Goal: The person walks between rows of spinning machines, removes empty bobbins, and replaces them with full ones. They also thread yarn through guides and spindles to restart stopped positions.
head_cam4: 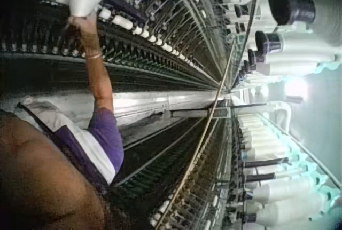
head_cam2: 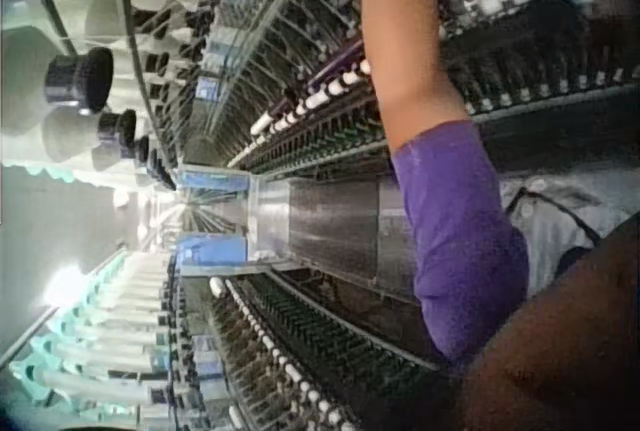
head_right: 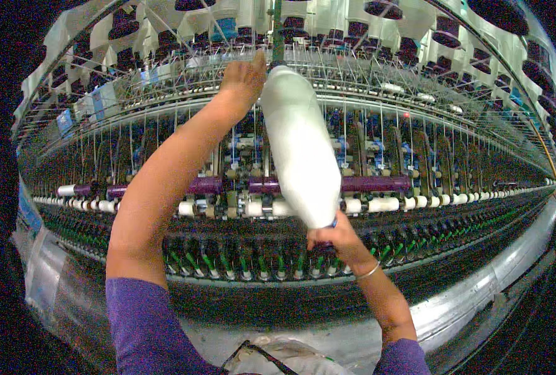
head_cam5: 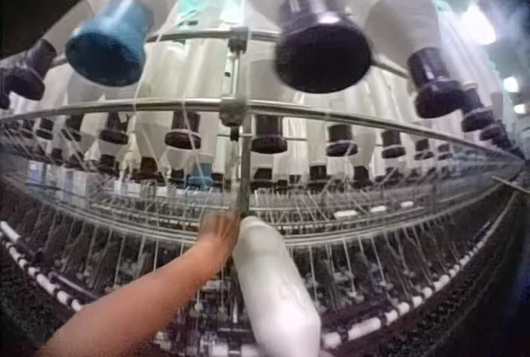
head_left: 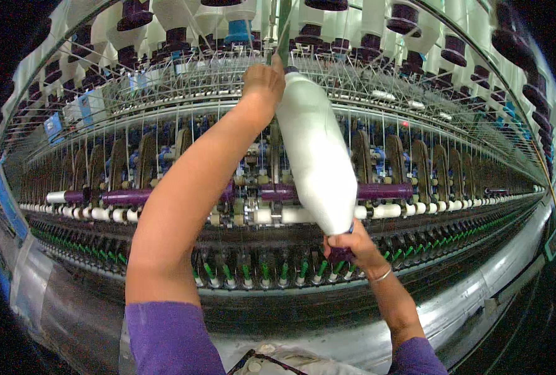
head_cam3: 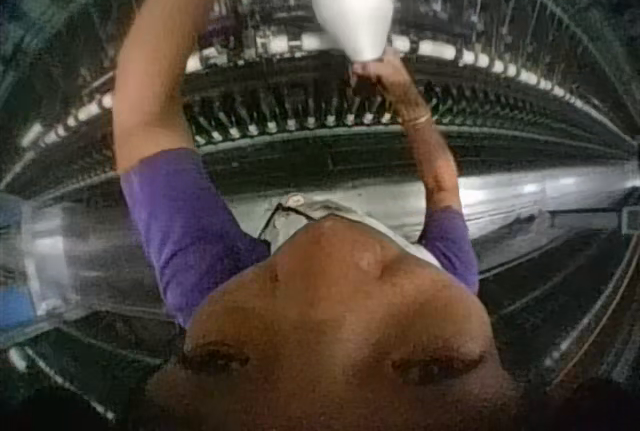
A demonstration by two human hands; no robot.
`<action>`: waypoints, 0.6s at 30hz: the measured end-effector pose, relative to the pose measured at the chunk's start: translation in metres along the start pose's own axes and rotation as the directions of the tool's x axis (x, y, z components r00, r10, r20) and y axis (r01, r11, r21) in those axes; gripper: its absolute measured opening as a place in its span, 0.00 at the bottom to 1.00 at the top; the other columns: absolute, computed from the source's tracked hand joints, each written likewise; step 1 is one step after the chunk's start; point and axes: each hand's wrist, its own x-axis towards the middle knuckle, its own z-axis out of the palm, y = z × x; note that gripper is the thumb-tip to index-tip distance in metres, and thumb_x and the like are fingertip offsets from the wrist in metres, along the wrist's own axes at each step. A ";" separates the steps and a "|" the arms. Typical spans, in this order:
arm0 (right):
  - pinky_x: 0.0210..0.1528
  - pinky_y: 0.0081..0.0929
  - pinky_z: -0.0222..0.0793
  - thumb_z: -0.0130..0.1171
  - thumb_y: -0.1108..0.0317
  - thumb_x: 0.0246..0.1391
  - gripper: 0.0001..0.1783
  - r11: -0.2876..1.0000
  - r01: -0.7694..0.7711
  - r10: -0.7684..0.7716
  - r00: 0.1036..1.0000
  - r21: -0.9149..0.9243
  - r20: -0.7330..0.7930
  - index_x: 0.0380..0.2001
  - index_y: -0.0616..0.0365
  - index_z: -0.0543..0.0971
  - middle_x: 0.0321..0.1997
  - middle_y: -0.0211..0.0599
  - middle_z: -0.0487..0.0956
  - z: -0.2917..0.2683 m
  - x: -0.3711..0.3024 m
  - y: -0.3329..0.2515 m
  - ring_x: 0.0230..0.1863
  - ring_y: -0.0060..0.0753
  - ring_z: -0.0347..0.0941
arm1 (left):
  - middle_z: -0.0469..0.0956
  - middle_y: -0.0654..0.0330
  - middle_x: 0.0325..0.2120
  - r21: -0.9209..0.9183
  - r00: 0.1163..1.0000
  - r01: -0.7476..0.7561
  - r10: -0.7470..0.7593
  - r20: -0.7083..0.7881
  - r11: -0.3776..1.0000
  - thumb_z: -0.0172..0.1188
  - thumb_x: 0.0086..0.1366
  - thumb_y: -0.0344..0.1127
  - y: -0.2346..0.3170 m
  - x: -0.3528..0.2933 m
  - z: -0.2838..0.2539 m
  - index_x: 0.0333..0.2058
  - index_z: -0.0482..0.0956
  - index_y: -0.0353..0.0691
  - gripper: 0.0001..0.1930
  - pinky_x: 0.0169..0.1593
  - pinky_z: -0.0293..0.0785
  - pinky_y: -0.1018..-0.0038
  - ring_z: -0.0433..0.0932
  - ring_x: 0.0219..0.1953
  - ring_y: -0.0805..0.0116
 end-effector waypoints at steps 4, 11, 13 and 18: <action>0.27 0.27 0.73 0.58 0.73 0.41 0.21 0.999 0.050 -0.051 0.997 -0.019 -0.056 0.41 0.68 0.68 0.24 0.40 0.75 0.008 0.069 -0.027 0.21 0.32 0.74 | 0.78 0.57 0.39 -0.112 0.998 0.031 -0.025 0.058 0.993 0.52 0.60 0.33 -0.006 0.005 0.020 0.57 0.62 0.29 0.26 0.30 0.76 0.66 0.81 0.33 0.64; 0.25 0.28 0.73 0.55 0.76 0.43 0.15 0.971 0.167 -0.187 0.976 -0.171 -0.108 0.37 0.65 0.70 0.25 0.38 0.74 -0.001 0.197 -0.079 0.21 0.32 0.74 | 0.71 0.52 0.52 -0.338 0.996 0.086 -0.079 0.034 0.937 0.52 0.58 0.30 -0.001 0.002 0.022 0.51 0.68 0.35 0.21 0.33 0.77 0.65 0.82 0.32 0.61; 0.26 0.28 0.73 0.54 0.76 0.42 0.12 0.941 0.282 -0.302 0.949 -0.185 -0.089 0.33 0.64 0.70 0.25 0.38 0.74 -0.004 0.234 -0.087 0.22 0.32 0.74 | 0.67 0.52 0.55 -0.444 0.996 0.089 -0.091 0.016 0.892 0.52 0.58 0.30 0.003 -0.002 0.020 0.51 0.69 0.36 0.21 0.32 0.77 0.65 0.82 0.32 0.61; 0.34 0.28 0.73 0.62 0.74 0.40 0.22 0.772 0.508 -0.586 0.801 -0.383 -0.118 0.42 0.60 0.70 0.33 0.36 0.76 -0.023 0.335 -0.106 0.31 0.30 0.74 | 0.58 0.51 0.61 -0.453 0.983 -0.102 0.019 -0.185 0.886 0.55 0.49 0.26 0.029 -0.063 -0.007 0.52 0.68 0.36 0.27 0.25 0.77 0.67 0.79 0.26 0.58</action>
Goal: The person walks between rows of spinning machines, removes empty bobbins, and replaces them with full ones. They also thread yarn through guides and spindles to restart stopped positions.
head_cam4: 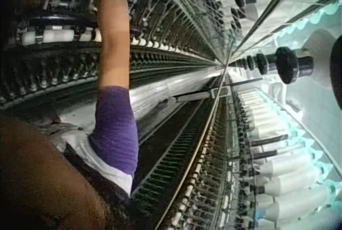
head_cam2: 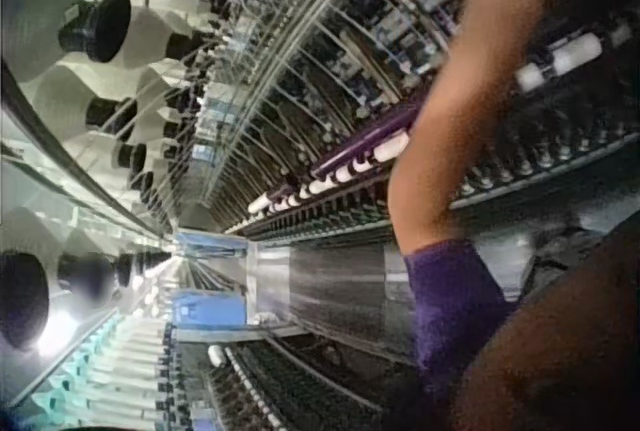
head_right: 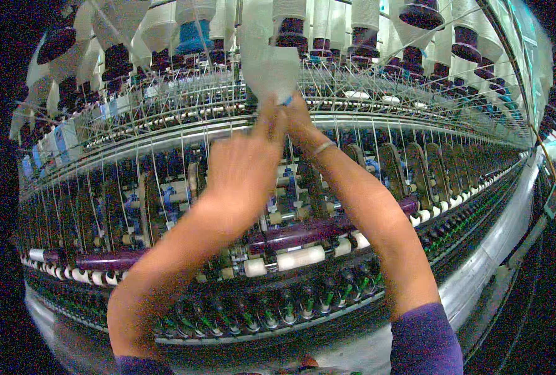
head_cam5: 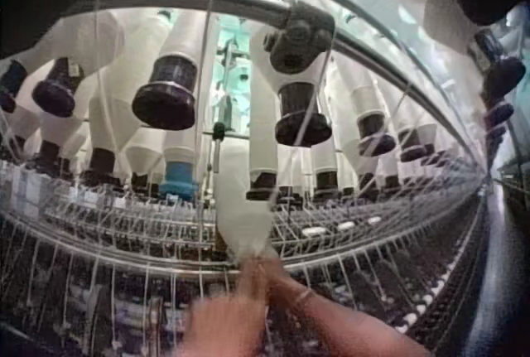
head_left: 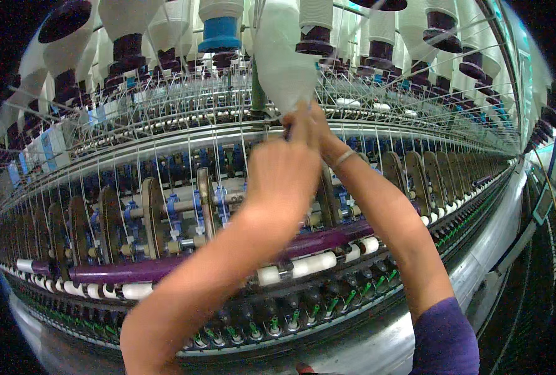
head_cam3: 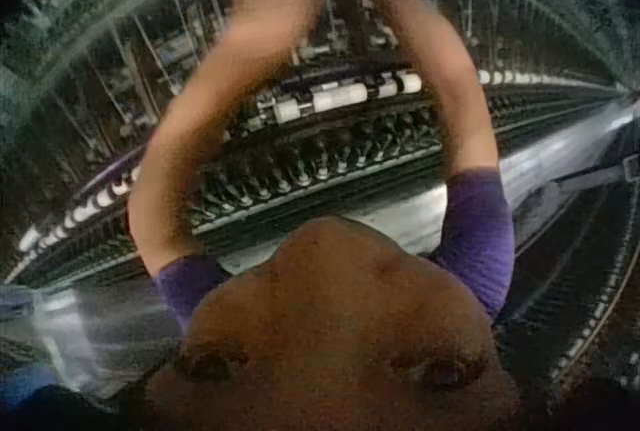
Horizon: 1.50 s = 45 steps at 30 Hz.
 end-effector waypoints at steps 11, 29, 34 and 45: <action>0.45 0.33 0.69 0.69 0.67 0.28 0.38 0.924 0.205 -0.299 0.914 -0.323 -0.274 0.46 0.65 0.65 0.40 0.47 0.74 0.042 0.130 -0.009 0.44 0.42 0.72 | 0.76 0.43 0.40 -0.517 0.720 -0.242 0.509 0.472 0.821 0.49 0.62 0.37 0.029 -0.135 -0.083 0.54 0.69 0.36 0.22 0.21 0.73 0.70 0.78 0.30 0.57; 0.34 0.27 0.73 0.73 0.59 0.32 0.35 0.773 0.390 -0.571 0.772 -0.500 -0.280 0.42 0.67 0.67 0.29 0.33 0.75 0.028 0.201 0.007 0.29 0.29 0.73 | 0.66 0.41 0.52 -0.504 0.995 -0.082 0.039 -0.095 0.860 0.46 0.47 0.15 -0.057 -0.020 0.002 0.57 0.61 0.31 0.33 0.58 0.63 0.59 0.65 0.55 0.42; 0.26 0.24 0.66 0.66 0.64 0.43 0.16 0.730 0.587 -0.651 0.753 -0.349 -0.095 0.34 0.56 0.72 0.27 0.26 0.73 0.010 0.221 0.045 0.25 0.24 0.68 | 0.63 0.39 0.53 -0.431 0.809 -0.273 -0.038 -0.587 0.860 0.42 0.46 0.13 -0.074 0.100 0.054 0.56 0.61 0.32 0.33 0.58 0.61 0.59 0.63 0.55 0.40; 0.27 0.20 0.65 0.61 0.62 0.48 0.09 0.955 0.286 -0.297 0.925 -0.078 -0.238 0.28 0.52 0.73 0.27 0.24 0.71 0.015 0.186 0.026 0.26 0.21 0.67 | 0.65 0.51 0.52 0.294 0.653 0.277 0.045 -0.756 0.915 0.53 0.57 0.42 -0.130 0.303 0.076 0.51 0.68 0.38 0.24 0.59 0.50 0.48 0.59 0.56 0.46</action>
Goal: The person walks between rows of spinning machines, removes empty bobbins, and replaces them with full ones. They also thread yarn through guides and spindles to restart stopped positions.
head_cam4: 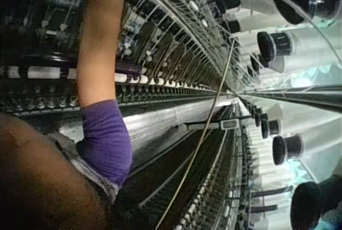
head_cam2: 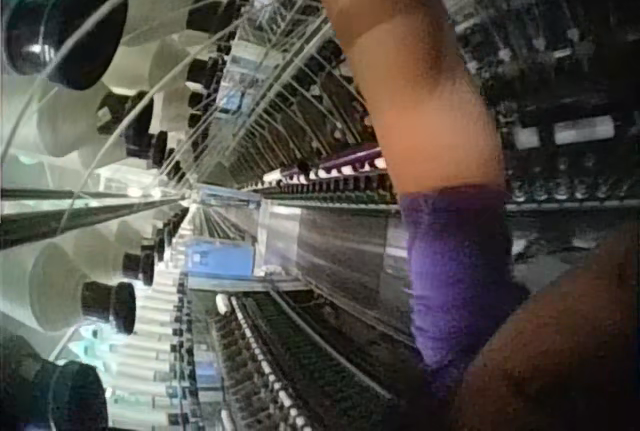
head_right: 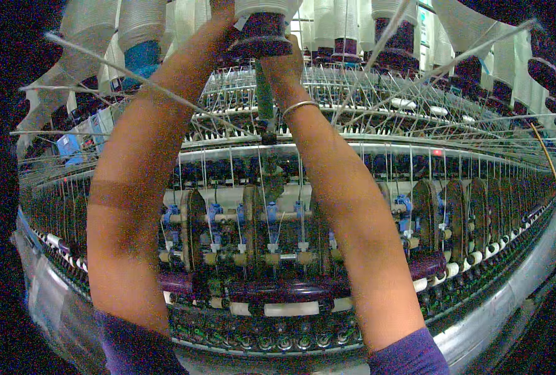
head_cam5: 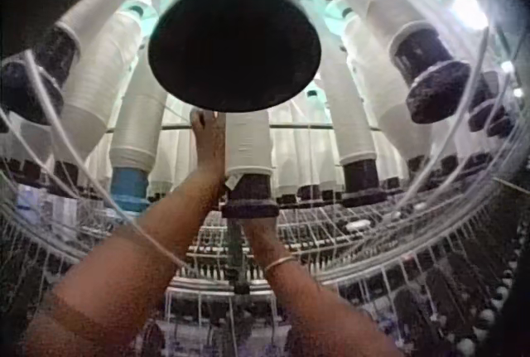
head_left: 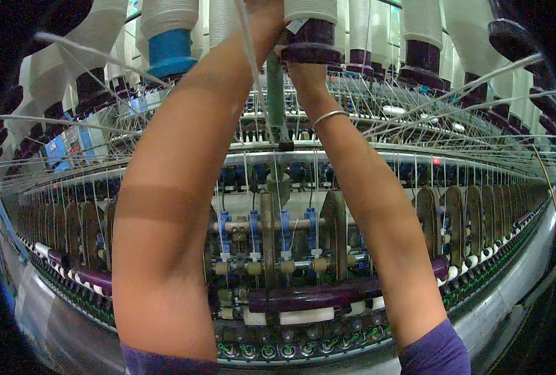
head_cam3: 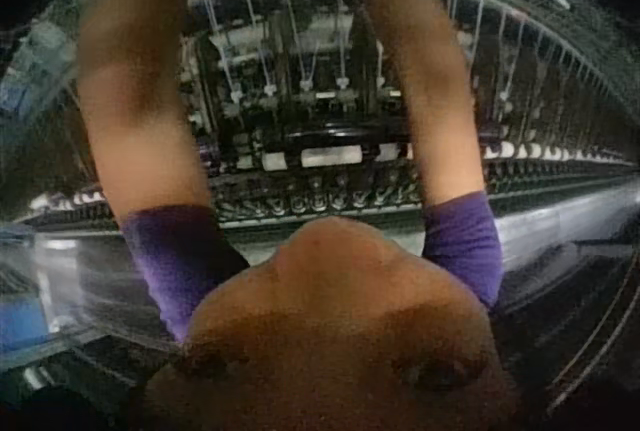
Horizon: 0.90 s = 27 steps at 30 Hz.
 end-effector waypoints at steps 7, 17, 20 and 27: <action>0.38 0.37 0.70 0.61 0.59 0.44 0.14 0.719 0.376 -0.462 0.887 -0.584 0.003 0.31 0.55 0.74 0.31 0.41 0.77 0.000 0.013 -0.002 0.34 0.43 0.74 | 0.61 0.62 0.56 -0.002 0.946 0.075 -0.071 0.317 0.997 0.65 0.49 0.50 -0.011 0.006 0.026 0.56 0.65 0.51 0.35 0.57 0.44 0.41 0.50 0.63 0.59; 0.28 0.29 0.71 0.49 0.61 0.55 0.10 0.499 -0.395 0.049 0.902 0.771 0.430 0.31 0.54 0.75 0.25 0.32 0.75 0.004 -0.002 -0.011 0.24 0.29 0.71 | 0.79 0.51 0.22 -0.757 0.952 0.177 -0.306 -0.032 0.629 0.62 0.49 0.26 0.012 -0.081 -0.078 0.25 0.80 0.31 0.05 0.30 0.74 0.70 0.79 0.23 0.61; 0.27 0.29 0.68 0.53 0.64 0.52 0.07 0.627 -0.333 0.159 0.940 0.704 0.302 0.28 0.55 0.75 0.23 0.34 0.74 0.006 -0.001 -0.010 0.24 0.30 0.70 | 0.79 0.51 0.22 -0.801 0.954 0.242 -0.284 0.094 0.547 0.59 0.54 0.25 0.014 -0.095 -0.090 0.28 0.80 0.31 0.04 0.28 0.74 0.69 0.79 0.21 0.62; 0.28 0.32 0.67 0.61 0.65 0.44 0.12 0.777 -0.200 0.086 0.973 0.597 0.214 0.30 0.60 0.74 0.25 0.36 0.75 -0.003 -0.009 -0.014 0.26 0.32 0.71 | 0.77 0.46 0.22 -0.661 0.944 0.327 -0.266 0.195 0.676 0.57 0.58 0.27 0.012 -0.107 -0.092 0.36 0.77 0.31 0.07 0.28 0.74 0.64 0.79 0.24 0.56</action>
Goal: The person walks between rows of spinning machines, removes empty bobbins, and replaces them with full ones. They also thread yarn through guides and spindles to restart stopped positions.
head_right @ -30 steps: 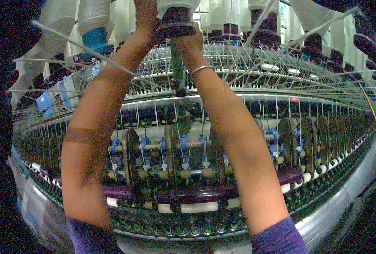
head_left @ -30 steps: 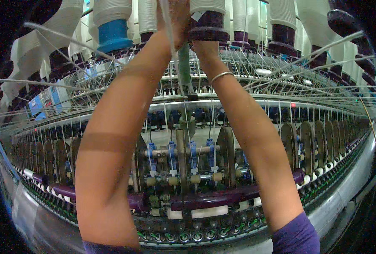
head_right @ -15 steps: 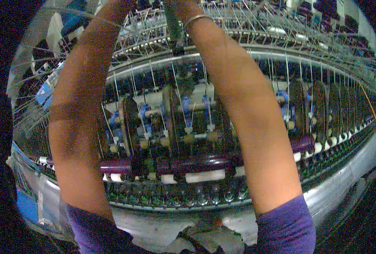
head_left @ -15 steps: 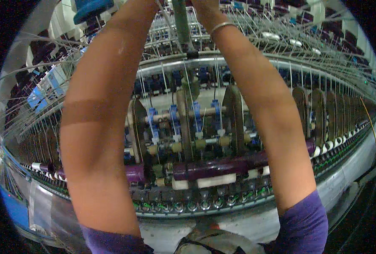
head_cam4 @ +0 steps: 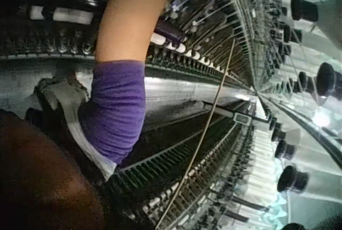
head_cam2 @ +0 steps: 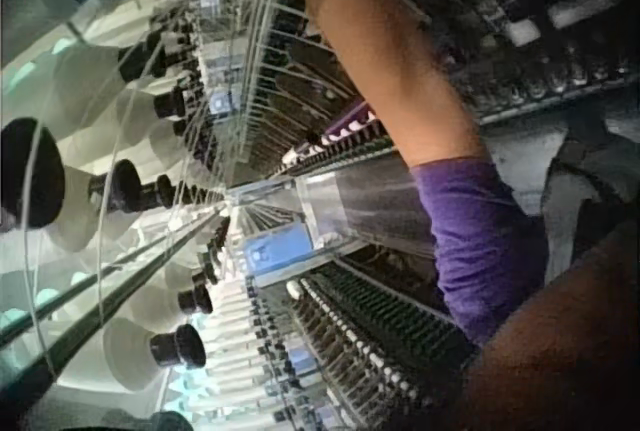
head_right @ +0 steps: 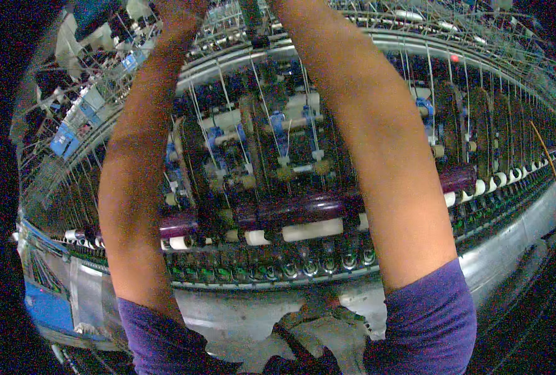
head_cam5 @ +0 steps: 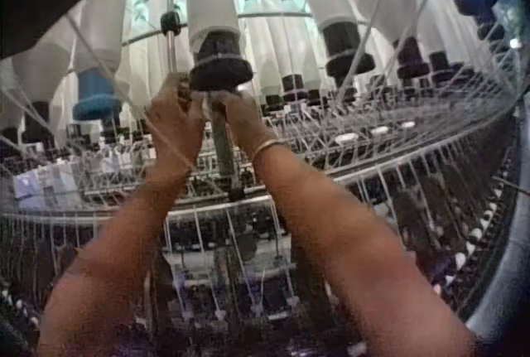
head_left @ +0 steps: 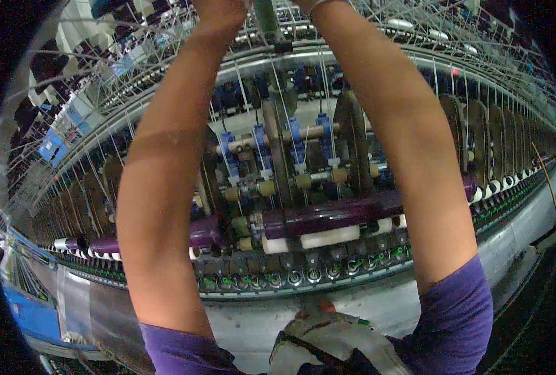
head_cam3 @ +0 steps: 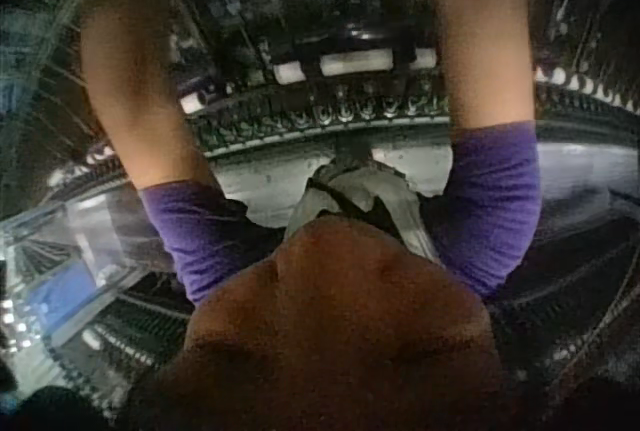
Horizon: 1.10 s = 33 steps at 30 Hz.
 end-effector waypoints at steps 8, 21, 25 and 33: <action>0.35 0.34 0.70 0.66 0.59 0.36 0.24 0.649 0.122 -0.460 0.849 -0.751 -0.260 0.33 0.64 0.72 0.28 0.42 0.77 0.008 -0.020 -0.013 0.30 0.39 0.74 | 0.78 0.49 0.28 0.045 0.993 0.065 -0.069 0.095 0.997 0.57 0.59 0.27 -0.018 -0.043 0.005 0.32 0.78 0.31 0.05 0.33 0.75 0.64 0.78 0.31 0.55; 0.34 0.32 0.68 0.62 0.60 0.43 0.20 0.855 -0.040 -0.060 0.983 -0.517 -0.176 0.31 0.69 0.76 0.28 0.39 0.77 -0.006 -0.020 -0.026 0.30 0.34 0.72 | 0.77 0.50 0.37 0.118 0.856 0.281 -0.304 0.418 0.953 0.64 0.51 0.28 -0.037 -0.067 0.012 0.44 0.75 0.38 0.19 0.43 0.74 0.61 0.77 0.39 0.55; 0.38 0.34 0.68 0.57 0.59 0.49 0.21 0.864 -0.020 -0.103 0.971 -0.503 -0.217 0.36 0.70 0.75 0.35 0.45 0.77 -0.002 -0.023 -0.021 0.37 0.36 0.72 | 0.80 0.56 0.22 0.118 0.928 0.134 -0.167 0.332 0.984 0.63 0.51 0.33 -0.056 -0.079 0.015 0.32 0.79 0.41 0.08 0.36 0.74 0.65 0.80 0.29 0.56; 0.45 0.25 0.68 0.54 0.67 0.52 0.14 0.582 0.081 -0.220 0.973 -0.810 -0.062 0.41 0.59 0.78 0.39 0.39 0.80 -0.016 -0.153 -0.014 0.41 0.29 0.75 | 0.80 0.52 0.26 0.161 0.914 0.140 -0.190 0.360 0.977 0.63 0.49 0.31 -0.066 -0.098 0.013 0.31 0.79 0.40 0.08 0.35 0.73 0.62 0.79 0.30 0.52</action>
